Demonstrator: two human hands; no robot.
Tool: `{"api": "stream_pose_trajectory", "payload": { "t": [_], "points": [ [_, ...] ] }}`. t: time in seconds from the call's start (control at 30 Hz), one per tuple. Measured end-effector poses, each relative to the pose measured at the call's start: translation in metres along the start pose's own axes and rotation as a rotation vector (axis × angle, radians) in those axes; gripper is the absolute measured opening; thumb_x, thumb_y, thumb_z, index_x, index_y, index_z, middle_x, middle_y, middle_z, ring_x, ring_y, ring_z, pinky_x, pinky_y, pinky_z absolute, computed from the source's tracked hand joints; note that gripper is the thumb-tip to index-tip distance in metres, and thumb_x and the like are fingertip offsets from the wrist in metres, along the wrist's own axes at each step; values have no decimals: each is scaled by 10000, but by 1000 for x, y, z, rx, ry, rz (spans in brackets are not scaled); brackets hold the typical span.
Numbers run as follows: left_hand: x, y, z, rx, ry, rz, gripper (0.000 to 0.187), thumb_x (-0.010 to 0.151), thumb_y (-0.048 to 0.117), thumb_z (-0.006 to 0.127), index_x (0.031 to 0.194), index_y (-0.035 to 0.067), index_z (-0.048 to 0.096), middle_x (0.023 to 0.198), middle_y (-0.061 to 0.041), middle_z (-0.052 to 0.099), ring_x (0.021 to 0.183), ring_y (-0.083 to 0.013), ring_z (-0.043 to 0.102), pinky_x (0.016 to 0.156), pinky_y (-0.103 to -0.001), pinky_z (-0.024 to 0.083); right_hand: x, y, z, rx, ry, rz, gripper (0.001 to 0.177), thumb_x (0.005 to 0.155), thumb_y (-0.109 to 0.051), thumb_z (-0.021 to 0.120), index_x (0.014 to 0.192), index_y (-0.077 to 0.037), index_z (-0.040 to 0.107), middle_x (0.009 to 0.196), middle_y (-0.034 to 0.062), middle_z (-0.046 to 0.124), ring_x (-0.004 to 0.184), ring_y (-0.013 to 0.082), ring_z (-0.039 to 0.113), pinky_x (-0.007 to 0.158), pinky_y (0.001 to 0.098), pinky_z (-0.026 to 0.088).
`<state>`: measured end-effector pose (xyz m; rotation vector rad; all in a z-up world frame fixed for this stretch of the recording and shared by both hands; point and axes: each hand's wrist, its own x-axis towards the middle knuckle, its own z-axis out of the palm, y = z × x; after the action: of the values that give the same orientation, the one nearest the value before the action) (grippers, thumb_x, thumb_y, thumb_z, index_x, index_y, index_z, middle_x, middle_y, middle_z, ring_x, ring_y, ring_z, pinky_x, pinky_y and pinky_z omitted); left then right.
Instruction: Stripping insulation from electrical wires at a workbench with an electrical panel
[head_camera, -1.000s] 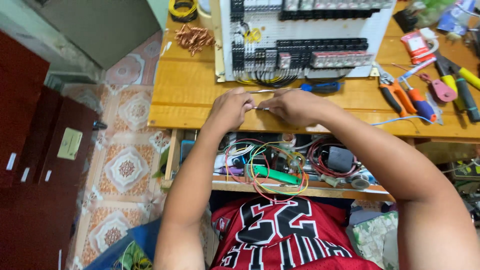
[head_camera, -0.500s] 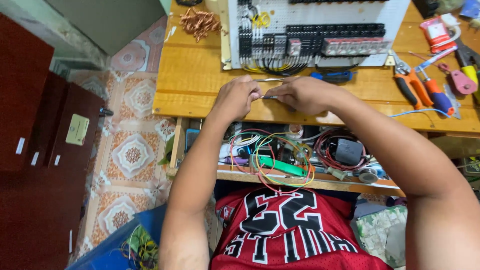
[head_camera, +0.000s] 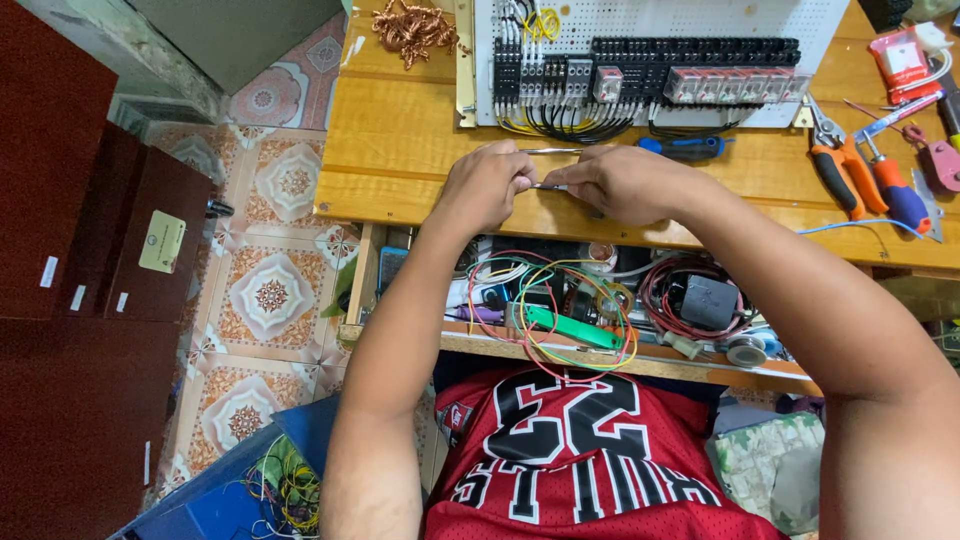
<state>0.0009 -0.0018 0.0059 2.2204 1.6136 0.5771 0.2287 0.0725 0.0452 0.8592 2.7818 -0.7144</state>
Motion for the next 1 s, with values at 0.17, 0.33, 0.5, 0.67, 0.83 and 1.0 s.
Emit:
{"api": "stream_pose_trajectory", "payload": {
  "t": [0.17, 0.33, 0.5, 0.67, 0.83, 1.0],
  "points": [
    [-1, 1, 1, 18, -5, -27, 113, 966, 237, 641, 879, 164, 642, 906, -96, 636, 961, -374, 663, 867, -486, 529, 3, 8, 10, -37, 39, 11, 364, 1022, -275, 531, 1354, -296, 678, 1113, 175, 689, 1059, 435, 672, 885, 529, 555],
    [1, 6, 1, 44, -16, -8, 94, 959, 258, 657, 922, 171, 648, 907, -98, 630, 977, -377, 661, 875, -500, 530, -3, -4, 1, -52, 72, 5, 335, 1001, -286, 552, 1298, -261, 705, 1118, 199, 684, 1035, 461, 674, 870, 557, 564],
    [1, 7, 7, 51, 0, -9, 79, 953, 245, 659, 947, 166, 669, 929, -97, 645, 979, -371, 671, 868, -501, 546, -7, -17, -6, -47, 24, 75, 296, 991, -312, 542, 1199, -236, 738, 1143, 160, 690, 1076, 437, 675, 878, 541, 565],
    [4, 1, 16, 90, 9, 2, 103, 970, 262, 642, 927, 169, 655, 905, -83, 638, 972, -356, 676, 863, -485, 550, -12, -23, -9, -79, 18, 107, 248, 995, -352, 538, 1086, -238, 740, 1139, 120, 685, 1058, 407, 684, 844, 522, 571],
    [7, 2, 18, 86, 4, -1, 111, 976, 256, 626, 912, 170, 653, 880, -77, 621, 949, -370, 676, 845, -495, 560, -20, -26, -7, -64, 50, 116, 258, 999, -309, 513, 1087, -216, 736, 1122, 132, 678, 1006, 426, 693, 810, 543, 578],
    [9, -2, 27, 91, 26, -14, 131, 975, 252, 621, 866, 180, 622, 862, -61, 585, 941, -369, 660, 810, -499, 555, -25, -28, 8, -199, 155, 80, 291, 1006, -299, 488, 1221, -293, 685, 1049, 114, 616, 914, 415, 704, 772, 552, 602]
  ]
}}
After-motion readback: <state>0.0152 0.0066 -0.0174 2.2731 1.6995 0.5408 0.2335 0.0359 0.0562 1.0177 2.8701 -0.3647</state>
